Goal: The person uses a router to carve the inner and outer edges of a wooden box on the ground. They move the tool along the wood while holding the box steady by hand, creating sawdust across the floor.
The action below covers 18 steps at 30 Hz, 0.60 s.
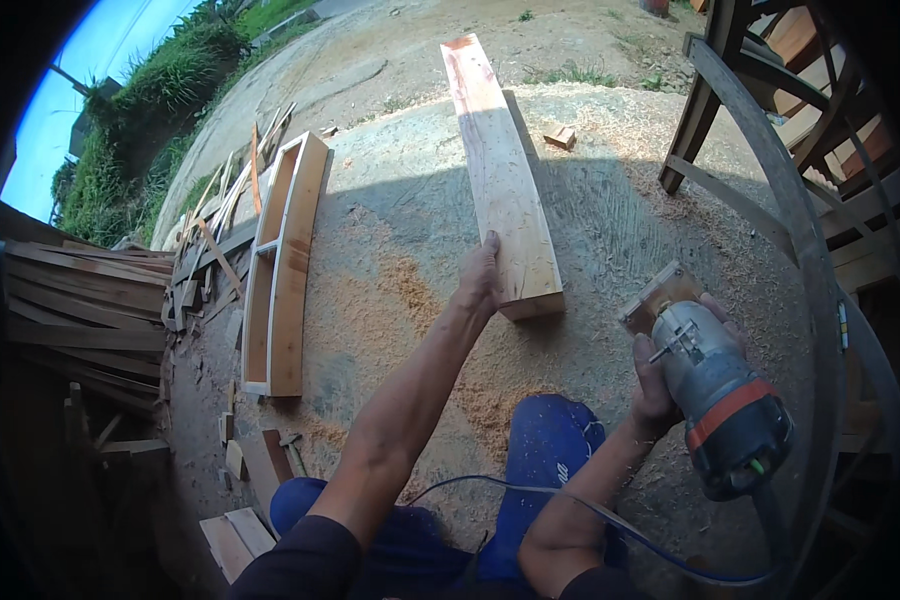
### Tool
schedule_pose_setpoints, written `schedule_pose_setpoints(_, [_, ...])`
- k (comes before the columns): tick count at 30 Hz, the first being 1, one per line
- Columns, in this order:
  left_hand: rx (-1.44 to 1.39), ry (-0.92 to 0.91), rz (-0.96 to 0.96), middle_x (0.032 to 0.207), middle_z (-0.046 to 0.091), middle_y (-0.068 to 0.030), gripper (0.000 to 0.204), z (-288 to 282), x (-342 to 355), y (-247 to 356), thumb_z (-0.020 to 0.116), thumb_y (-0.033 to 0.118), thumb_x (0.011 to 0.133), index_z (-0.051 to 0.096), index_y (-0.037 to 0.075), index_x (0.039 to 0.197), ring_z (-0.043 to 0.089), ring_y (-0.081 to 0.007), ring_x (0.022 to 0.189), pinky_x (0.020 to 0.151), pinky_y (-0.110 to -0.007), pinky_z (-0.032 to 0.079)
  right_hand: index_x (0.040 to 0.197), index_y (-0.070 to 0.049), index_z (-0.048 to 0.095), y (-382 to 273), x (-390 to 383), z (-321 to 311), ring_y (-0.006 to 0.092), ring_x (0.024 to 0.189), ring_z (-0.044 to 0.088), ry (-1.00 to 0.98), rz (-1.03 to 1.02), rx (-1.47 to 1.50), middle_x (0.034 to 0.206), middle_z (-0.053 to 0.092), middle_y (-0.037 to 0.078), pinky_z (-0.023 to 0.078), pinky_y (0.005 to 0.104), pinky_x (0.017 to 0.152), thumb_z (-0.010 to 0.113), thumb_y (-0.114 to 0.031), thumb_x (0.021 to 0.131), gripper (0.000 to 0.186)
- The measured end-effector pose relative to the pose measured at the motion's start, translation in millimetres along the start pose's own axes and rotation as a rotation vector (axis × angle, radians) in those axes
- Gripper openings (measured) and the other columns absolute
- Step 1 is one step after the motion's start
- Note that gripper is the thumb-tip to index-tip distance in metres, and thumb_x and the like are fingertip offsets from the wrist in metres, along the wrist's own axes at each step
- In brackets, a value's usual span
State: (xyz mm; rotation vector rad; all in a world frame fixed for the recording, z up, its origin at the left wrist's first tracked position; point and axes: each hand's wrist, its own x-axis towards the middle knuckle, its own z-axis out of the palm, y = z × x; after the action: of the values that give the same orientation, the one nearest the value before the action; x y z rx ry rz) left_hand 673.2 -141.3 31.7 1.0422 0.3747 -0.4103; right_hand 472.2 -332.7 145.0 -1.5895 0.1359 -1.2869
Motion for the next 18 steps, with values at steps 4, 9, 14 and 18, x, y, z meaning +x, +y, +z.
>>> schedule_pose_setpoints(4, [0.205,0.002,0.027,0.126,0.07,-0.022,0.05,-131.4,-11.6,75.7,0.046,0.035,0.113,0.055,-0.006,0.139,0.074,-0.0352,0.106,0.091,-0.053,0.063,0.14,0.003,0.045,-11.0,-5.1,22.6,0.0345,0.13,0.053,-0.049,0.009,0.082,0.138,0.056,0.021,0.039,0.0487,0.116,0.078,-0.004,0.069,0.079])
schedule_pose_setpoints(9, [0.298,0.109,0.042,0.129,0.07,-0.0147,0.052,-222.0,-77.4,77.2,0.049,0.042,0.111,0.058,0.0,0.14,0.071,-0.0251,0.113,0.1,-0.042,0.057,0.141,0.002,0.045,-16.5,-10.6,32.5,0.0333,0.131,0.053,-0.109,-0.004,0.019,0.138,0.056,0.019,0.039,0.0485,0.116,0.083,-0.006,0.068,0.082])
schedule_pose_setpoints(14, [0.172,0.145,-0.099,0.125,0.072,-0.0099,0.051,-287.4,-132.7,49.3,0.052,0.047,0.109,0.065,0.004,0.134,0.07,-0.0209,0.109,0.099,-0.038,0.055,0.138,0.0,0.048,-31.3,-16.5,38.1,0.0321,0.13,0.053,-0.206,0.031,-0.024,0.138,0.057,0.017,0.039,0.0475,0.116,0.086,-0.007,0.067,0.081])
schedule_pose_setpoints(18, [0.34,0.184,-0.162,0.118,0.074,-0.0082,0.054,-358.5,-152.3,14.3,0.046,0.051,0.11,0.065,0.008,0.136,0.07,-0.0209,0.103,0.092,-0.037,0.057,0.137,-0.002,0.05,-45.0,-21.3,54.7,0.0311,0.129,0.054,-0.232,-0.005,0.009,0.137,0.058,0.016,0.04,0.0465,0.116,0.086,-0.006,0.066,0.08])
